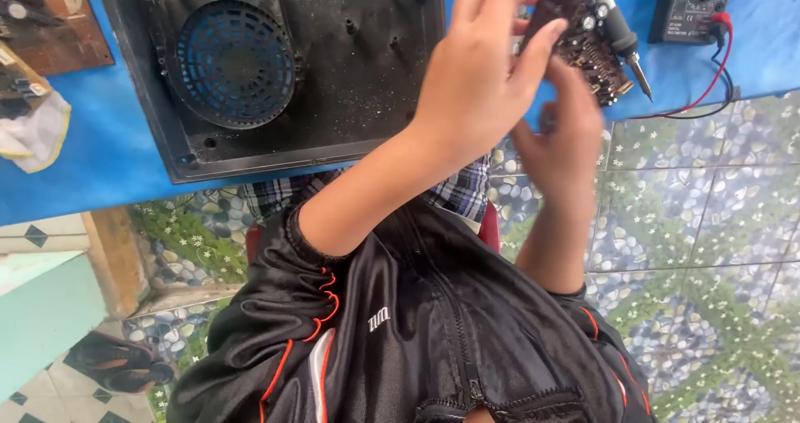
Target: Cleaning dust from an appliance casing and various circuit boards using a brush
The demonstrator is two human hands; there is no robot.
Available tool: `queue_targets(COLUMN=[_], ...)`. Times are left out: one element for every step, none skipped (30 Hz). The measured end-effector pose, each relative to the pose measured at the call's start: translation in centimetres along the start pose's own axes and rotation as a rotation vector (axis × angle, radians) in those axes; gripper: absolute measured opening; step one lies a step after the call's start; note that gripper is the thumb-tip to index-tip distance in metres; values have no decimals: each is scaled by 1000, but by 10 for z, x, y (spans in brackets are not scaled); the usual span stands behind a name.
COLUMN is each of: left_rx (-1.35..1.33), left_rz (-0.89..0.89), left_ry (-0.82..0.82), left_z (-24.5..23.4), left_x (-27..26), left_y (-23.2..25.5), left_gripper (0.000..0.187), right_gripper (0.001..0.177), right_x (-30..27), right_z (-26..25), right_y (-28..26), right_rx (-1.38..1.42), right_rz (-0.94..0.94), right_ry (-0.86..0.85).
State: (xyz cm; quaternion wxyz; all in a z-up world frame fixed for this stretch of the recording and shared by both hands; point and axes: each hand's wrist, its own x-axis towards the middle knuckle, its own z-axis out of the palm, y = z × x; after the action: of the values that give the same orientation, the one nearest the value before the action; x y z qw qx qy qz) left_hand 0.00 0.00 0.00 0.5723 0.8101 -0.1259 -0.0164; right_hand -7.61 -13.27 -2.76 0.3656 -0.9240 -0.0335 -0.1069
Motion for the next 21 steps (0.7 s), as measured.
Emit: queue_targets(left_rx=[0,17,40,47,269,492,490,552,615,617,645,674,680,693,703,706,746,787,785,764,740], left_rz=[-5,20,44,38,105,173,168,268,374,374,370,367,357,329,306,301,247,192,190,158,127], left_ry=[0,11,26,29,77,121,120,163,210,214,240,266,265,334,402,401,489,576,570,582,594], left_z=[-2,-5,-10,-14,-20,-26,-42,-58,-76,-92,-108,-126,-141,-157,-173,-186,-200,-214,-223,-233,-242], left_x=[-3,-6,-9,-14,-19,-25,-30,-35,-39,-43,-50,-57,-64,-70,-75,-81,-88,-95,-100,-106,-110], left_y=[0,-1,-2,-4,-7,-8,-7,-5,-4,-5,-6,-9,-10,-11,-12,-18,-23,-29,-38,-48,-58], left_gripper=[23,22,22,22,23,25,25,22,21,21,18,16,16,21,28,28,30,33,33,31,28], right_gripper=[46,32,22,22,20,20,20,25,31,31,28,28,28,27,26,26,22,27,27,7,36], right_x=[2,5,8,11,13,15,16,16,18,16,11,7,4,1,-1,0,1,2,0,-3,-4], right_z=[3,6,11,9,8,8,6,4,3,5,9,13,14,15,15,14,13,12,13,13,13], right_y=[-2,-5,-9,-6,-4,-2,-3,-5,-7,-2,2,6,2,-3,-7,-18,-30,-42,-41,-40,-39], right_rx=[1,56,118,125,80,35,34,41,48,48,-49,-146,-140,-239,-341,-339,-303,-266,-269,-100,79], right_rz=[2,14,22,21,26,29,31,13,-11,-16,2,19,19,-8,-37,-36,-87,-139,-134,-208,-280], right_ry=[-4,-22,-41,-47,-121,-195,-199,-237,-271,-272,-242,-211,-221,-117,-8,-13,119,250,247,356,466])
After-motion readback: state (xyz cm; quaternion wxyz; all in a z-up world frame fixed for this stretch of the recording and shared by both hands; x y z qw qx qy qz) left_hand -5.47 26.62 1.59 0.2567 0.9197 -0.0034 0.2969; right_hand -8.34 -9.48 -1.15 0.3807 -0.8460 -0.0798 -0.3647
